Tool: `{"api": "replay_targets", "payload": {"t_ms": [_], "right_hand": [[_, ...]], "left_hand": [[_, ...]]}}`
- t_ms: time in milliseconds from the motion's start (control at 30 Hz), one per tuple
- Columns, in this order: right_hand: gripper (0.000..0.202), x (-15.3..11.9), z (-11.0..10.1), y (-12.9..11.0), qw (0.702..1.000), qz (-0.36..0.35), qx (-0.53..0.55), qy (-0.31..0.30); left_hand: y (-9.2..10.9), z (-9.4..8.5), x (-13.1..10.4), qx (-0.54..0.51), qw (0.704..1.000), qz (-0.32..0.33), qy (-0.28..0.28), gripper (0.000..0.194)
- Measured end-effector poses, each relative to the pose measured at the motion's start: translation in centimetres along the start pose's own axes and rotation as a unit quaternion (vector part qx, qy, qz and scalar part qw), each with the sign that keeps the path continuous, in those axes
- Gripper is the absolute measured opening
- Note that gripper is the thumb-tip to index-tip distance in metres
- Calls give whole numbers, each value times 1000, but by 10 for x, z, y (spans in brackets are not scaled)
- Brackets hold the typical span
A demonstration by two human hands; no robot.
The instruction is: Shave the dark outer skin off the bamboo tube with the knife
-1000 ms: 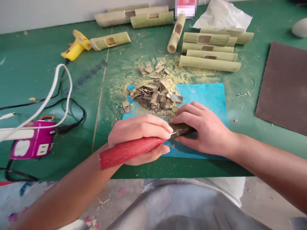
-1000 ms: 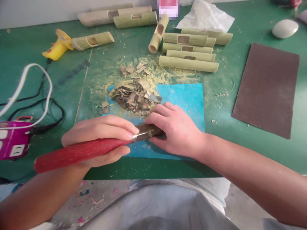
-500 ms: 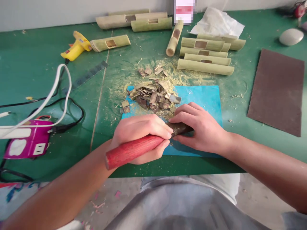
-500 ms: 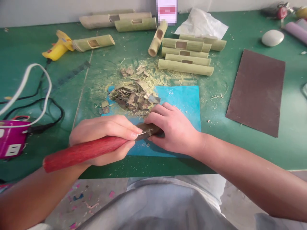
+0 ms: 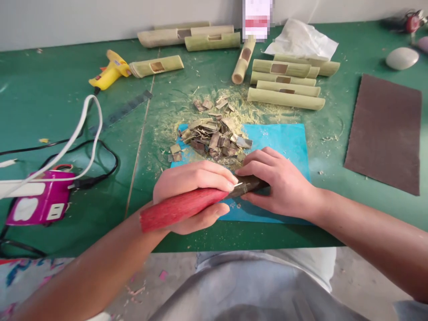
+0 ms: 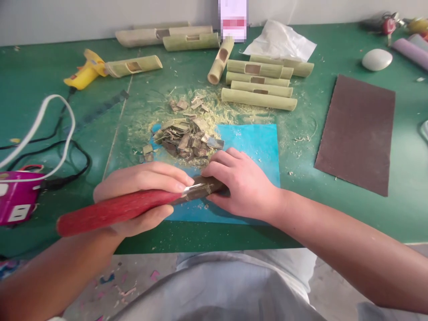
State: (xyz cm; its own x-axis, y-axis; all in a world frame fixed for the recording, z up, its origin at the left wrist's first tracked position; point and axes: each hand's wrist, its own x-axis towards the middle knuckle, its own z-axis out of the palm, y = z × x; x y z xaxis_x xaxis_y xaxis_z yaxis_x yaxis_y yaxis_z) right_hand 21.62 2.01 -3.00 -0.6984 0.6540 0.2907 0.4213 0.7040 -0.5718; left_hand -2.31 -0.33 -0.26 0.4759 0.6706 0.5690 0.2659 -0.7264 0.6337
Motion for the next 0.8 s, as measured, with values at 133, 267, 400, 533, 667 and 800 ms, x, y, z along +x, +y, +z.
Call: {"api": "replay_targets", "payload": {"t_ms": [133,267,400,533,667,800], "right_hand": [[18,0,0,-1,1000,3,3,0],[19,1,0,-2,1000,3,2,3],[20,1,0,-2,1000,1,3,3],[20,0,1,-1,1000,4,3,4],[20,1,1,-1,1000,4,6,7],[20,1,0,-1,1000,2,4,4]], "left_hand": [[0,-2,0,-8,999,-15,-40,14],[3,0,0,-3,999,-22,-37,9],[9,-2,1,-1,1000,-20,-21,13],[10,-3,-5,-5,999,-34,13,12],[3,1,-17,-55,992,-45,107,8],[3,0,-13,-21,997,-20,69,8]]}}
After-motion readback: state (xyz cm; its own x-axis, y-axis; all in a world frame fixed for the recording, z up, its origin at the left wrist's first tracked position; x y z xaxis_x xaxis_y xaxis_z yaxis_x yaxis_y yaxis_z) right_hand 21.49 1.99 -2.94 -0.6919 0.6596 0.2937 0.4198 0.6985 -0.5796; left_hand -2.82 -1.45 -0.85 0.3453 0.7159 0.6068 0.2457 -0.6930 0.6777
